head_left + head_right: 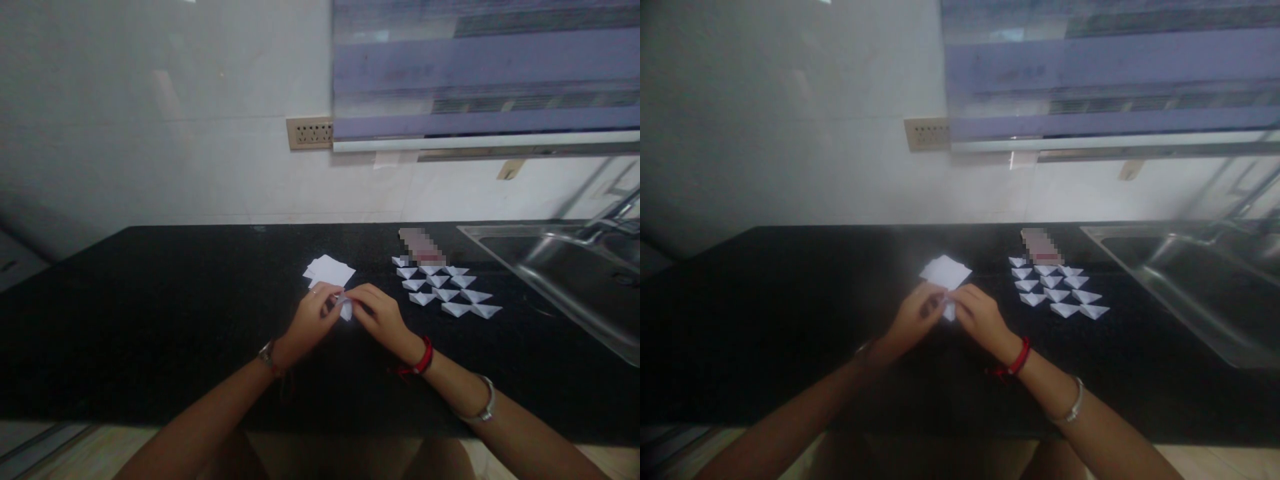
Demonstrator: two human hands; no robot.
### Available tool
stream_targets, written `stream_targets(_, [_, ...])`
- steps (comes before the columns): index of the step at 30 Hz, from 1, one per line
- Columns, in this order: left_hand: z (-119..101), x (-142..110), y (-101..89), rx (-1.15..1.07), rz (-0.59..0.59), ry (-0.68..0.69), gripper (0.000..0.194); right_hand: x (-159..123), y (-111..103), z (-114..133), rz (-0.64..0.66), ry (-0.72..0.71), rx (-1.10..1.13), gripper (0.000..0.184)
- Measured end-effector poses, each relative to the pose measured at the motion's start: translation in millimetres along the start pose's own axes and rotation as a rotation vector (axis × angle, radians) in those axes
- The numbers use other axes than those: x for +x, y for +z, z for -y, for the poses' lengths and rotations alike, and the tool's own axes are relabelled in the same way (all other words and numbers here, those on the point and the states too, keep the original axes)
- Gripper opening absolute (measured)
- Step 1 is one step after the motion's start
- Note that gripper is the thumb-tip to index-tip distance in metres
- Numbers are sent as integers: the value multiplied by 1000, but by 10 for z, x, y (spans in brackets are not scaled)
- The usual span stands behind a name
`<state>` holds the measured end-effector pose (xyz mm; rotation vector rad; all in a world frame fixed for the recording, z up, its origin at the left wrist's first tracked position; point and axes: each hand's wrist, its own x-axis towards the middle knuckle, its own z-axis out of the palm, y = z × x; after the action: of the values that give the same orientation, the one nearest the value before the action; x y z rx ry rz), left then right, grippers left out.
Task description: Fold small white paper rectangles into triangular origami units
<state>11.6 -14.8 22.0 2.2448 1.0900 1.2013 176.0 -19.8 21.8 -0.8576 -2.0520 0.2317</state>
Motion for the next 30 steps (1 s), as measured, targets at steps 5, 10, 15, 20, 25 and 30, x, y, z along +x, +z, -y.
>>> stream_targets(5, [9, 4, -20, -115, 33, -90, 12, -6, -4, -5, 16, -15, 9, 24])
stream_targets(10, [47, -24, -2, -100, 3, -145, 13, 0, -16, 11, 66, -16, 5, 26])
stream_targets(15, [17, -35, 30, 126, -44, -28, 5, 25, 8, 48, 46, 19, 15, 26])
stream_targets(20, [2, -14, 15, -213, 36, -198, 22, 13, 33, 41, 8, 16, 12, 24])
stream_targets(25, [16, 17, -16, -603, 176, -351, 18, -2, -4, 7, 11, 39, 21, 24])
stream_targets(30, [50, 26, 18, -669, 218, -409, 18, 21, -13, 38, 44, 54, 66, 21])
